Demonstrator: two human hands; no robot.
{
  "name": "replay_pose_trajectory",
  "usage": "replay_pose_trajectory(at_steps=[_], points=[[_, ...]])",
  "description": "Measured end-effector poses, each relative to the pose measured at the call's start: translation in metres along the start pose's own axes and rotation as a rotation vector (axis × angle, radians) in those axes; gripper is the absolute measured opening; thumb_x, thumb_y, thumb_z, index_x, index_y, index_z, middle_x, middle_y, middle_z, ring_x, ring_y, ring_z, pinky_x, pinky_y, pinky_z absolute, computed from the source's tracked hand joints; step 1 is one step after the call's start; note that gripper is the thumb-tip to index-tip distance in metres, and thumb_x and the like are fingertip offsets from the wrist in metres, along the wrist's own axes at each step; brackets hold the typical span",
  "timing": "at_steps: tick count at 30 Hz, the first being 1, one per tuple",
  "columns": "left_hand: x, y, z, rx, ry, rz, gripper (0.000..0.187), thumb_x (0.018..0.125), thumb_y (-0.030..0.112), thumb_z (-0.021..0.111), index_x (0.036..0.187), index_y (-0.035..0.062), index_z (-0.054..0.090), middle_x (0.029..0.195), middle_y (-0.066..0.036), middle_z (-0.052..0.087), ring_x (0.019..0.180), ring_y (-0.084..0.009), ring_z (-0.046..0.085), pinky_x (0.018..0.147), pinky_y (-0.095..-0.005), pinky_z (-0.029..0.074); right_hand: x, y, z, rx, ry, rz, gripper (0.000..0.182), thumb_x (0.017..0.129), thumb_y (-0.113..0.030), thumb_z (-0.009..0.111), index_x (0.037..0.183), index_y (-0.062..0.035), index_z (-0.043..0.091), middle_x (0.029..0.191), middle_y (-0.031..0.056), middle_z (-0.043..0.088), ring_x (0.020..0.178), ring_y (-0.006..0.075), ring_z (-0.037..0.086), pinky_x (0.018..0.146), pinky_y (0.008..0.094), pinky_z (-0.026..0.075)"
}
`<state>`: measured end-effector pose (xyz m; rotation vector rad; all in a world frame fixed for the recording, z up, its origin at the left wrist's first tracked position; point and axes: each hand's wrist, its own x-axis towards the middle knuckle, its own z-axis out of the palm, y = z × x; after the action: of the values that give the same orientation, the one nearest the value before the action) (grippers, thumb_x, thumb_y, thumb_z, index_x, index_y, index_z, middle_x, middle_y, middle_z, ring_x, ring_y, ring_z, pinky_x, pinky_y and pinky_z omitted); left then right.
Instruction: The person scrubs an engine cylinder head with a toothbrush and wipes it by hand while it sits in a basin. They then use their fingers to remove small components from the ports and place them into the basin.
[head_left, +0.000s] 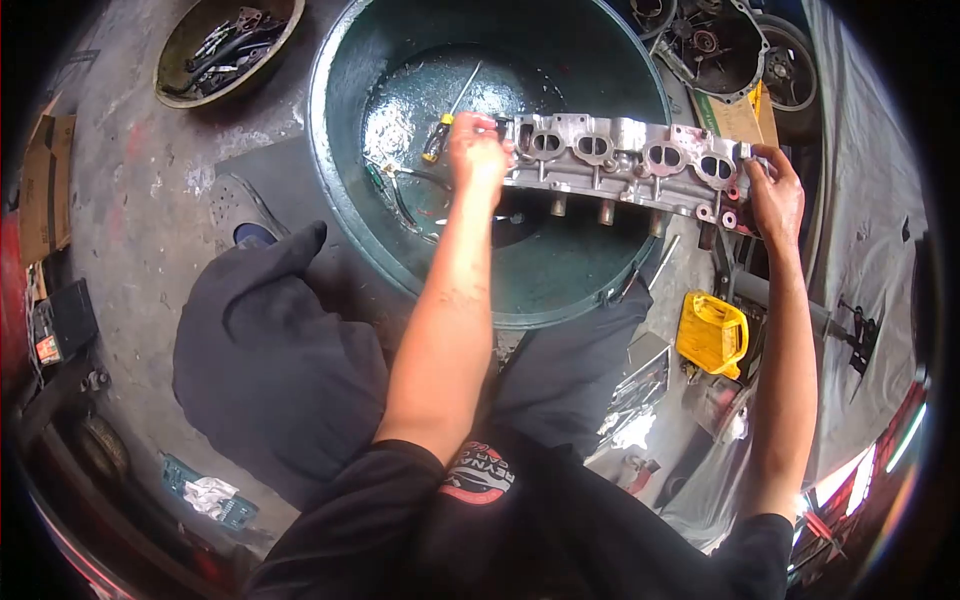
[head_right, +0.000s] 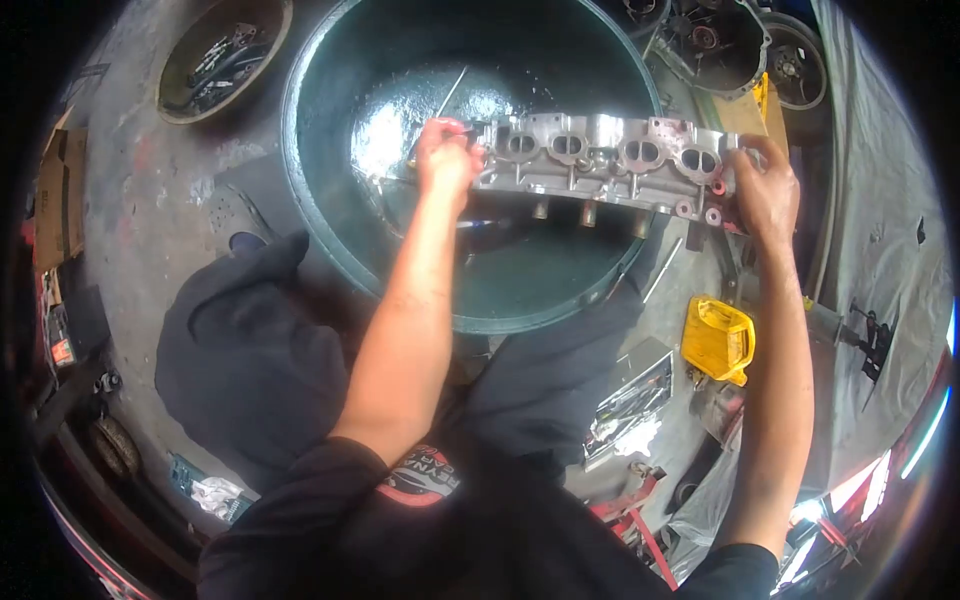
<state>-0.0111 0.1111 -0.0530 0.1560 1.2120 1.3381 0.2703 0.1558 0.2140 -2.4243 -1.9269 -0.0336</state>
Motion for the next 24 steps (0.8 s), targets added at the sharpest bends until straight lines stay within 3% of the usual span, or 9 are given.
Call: replay_pose_trajectory(at_steps=[2, 3, 6, 7, 11, 12, 20, 21, 24], points=[[0.006, -0.015, 0.016, -0.08, -0.069, 0.052, 0.023, 0.095, -0.007, 0.044, 0.097, 0.013, 0.056, 0.08, -0.008, 0.062, 0.057, -0.0122, 0.055, 0.045, -0.0261, 0.042, -0.003, -0.005, 0.001, -0.013, 0.028, -0.017, 0.043, 0.081, -0.035, 0.065, 0.117, -0.0134, 0.071, 0.116, 0.0243, 0.07, 0.112, 0.0385, 0.066, 0.095, 0.0411, 0.049], [-0.004, 0.001, 0.02, -0.048, -0.104, -0.084, 0.021, 0.094, -0.006, 0.047, 0.099, 0.0107, 0.058, 0.081, -0.007, 0.063, 0.058, -0.0119, 0.055, 0.049, -0.0259, 0.044, -0.006, -0.008, 0.0, -0.013, 0.032, -0.008, 0.042, 0.082, -0.035, 0.065, 0.117, -0.0132, 0.071, 0.115, 0.0241, 0.07, 0.113, 0.0386, 0.066, 0.095, 0.041, 0.049], [-0.006, -0.01, 0.027, -0.102, -0.064, -0.128, 0.012, 0.094, 0.0, 0.053, 0.101, 0.0039, 0.062, 0.082, -0.007, 0.064, 0.06, -0.0115, 0.057, 0.05, -0.0247, 0.044, -0.009, -0.015, -0.001, -0.052, 0.07, -0.023, 0.04, 0.083, -0.031, 0.064, 0.117, -0.0116, 0.07, 0.114, 0.0223, 0.071, 0.11, 0.0382, 0.067, 0.094, 0.0407, 0.05], [-0.007, -0.015, 0.027, -0.122, -0.036, -0.109, 0.01, 0.093, 0.003, 0.06, 0.102, 0.0017, 0.065, 0.08, -0.008, 0.066, 0.064, -0.0154, 0.063, 0.059, -0.0297, 0.05, -0.011, -0.019, -0.002, -0.06, 0.071, -0.025, 0.039, 0.083, -0.03, 0.065, 0.117, -0.0112, 0.07, 0.114, 0.0218, 0.071, 0.11, 0.038, 0.067, 0.094, 0.0406, 0.05], [-0.023, -0.023, 0.036, 0.409, 0.017, 0.388, 0.028, 0.079, 0.004, 0.073, 0.106, 0.0, 0.065, 0.087, -0.015, 0.072, 0.073, -0.0258, 0.07, 0.075, -0.0365, 0.056, -0.011, -0.021, -0.001, -0.095, 0.066, -0.046, 0.039, 0.083, -0.029, 0.064, 0.116, -0.0097, 0.069, 0.114, 0.0199, 0.071, 0.108, 0.037, 0.068, 0.094, 0.0402, 0.051], [-0.026, -0.019, 0.036, 0.478, -0.047, 0.265, 0.033, 0.083, 0.012, 0.075, 0.113, 0.0012, 0.066, 0.086, -0.013, 0.071, 0.075, -0.0209, 0.069, 0.071, -0.0359, 0.055, -0.011, -0.02, -0.001, -0.089, 0.062, -0.045, 0.039, 0.083, -0.029, 0.064, 0.117, -0.0096, 0.069, 0.114, 0.0198, 0.071, 0.108, 0.0369, 0.068, 0.094, 0.0402, 0.051], [-0.01, -0.029, 0.072, 0.322, -0.046, 0.375, 0.019, 0.097, 0.019, 0.067, 0.097, -0.0002, 0.067, 0.076, -0.01, 0.071, 0.069, -0.0177, 0.069, 0.064, -0.0345, 0.051, -0.009, -0.013, -0.001, -0.117, 0.047, -0.024, 0.043, 0.082, -0.033, 0.063, 0.119, -0.013, 0.069, 0.119, 0.0239, 0.069, 0.114, 0.0391, 0.065, 0.098, 0.0409, 0.049], [-0.008, -0.034, 0.076, 0.337, -0.058, 0.411, 0.015, 0.094, 0.015, 0.068, 0.091, 0.0004, 0.068, 0.076, -0.011, 0.069, 0.07, -0.0229, 0.066, 0.065, -0.0379, 0.05, -0.008, -0.011, 0.001, -0.133, 0.06, -0.04, 0.043, 0.081, -0.033, 0.063, 0.119, -0.0129, 0.069, 0.12, 0.0233, 0.069, 0.114, 0.0387, 0.066, 0.098, 0.0409, 0.049], [-0.022, -0.047, 0.075, 0.571, 0.026, 0.862, 0.009, 0.091, 0.009, 0.067, 0.091, 0.0009, 0.069, 0.077, -0.012, 0.065, 0.074, -0.0304, 0.061, 0.07, -0.0421, 0.048, -0.011, -0.016, -0.001, -0.143, 0.067, -0.048, 0.044, 0.081, -0.033, 0.063, 0.119, -0.0125, 0.069, 0.121, 0.0221, 0.069, 0.114, 0.038, 0.066, 0.098, 0.0405, 0.049]])
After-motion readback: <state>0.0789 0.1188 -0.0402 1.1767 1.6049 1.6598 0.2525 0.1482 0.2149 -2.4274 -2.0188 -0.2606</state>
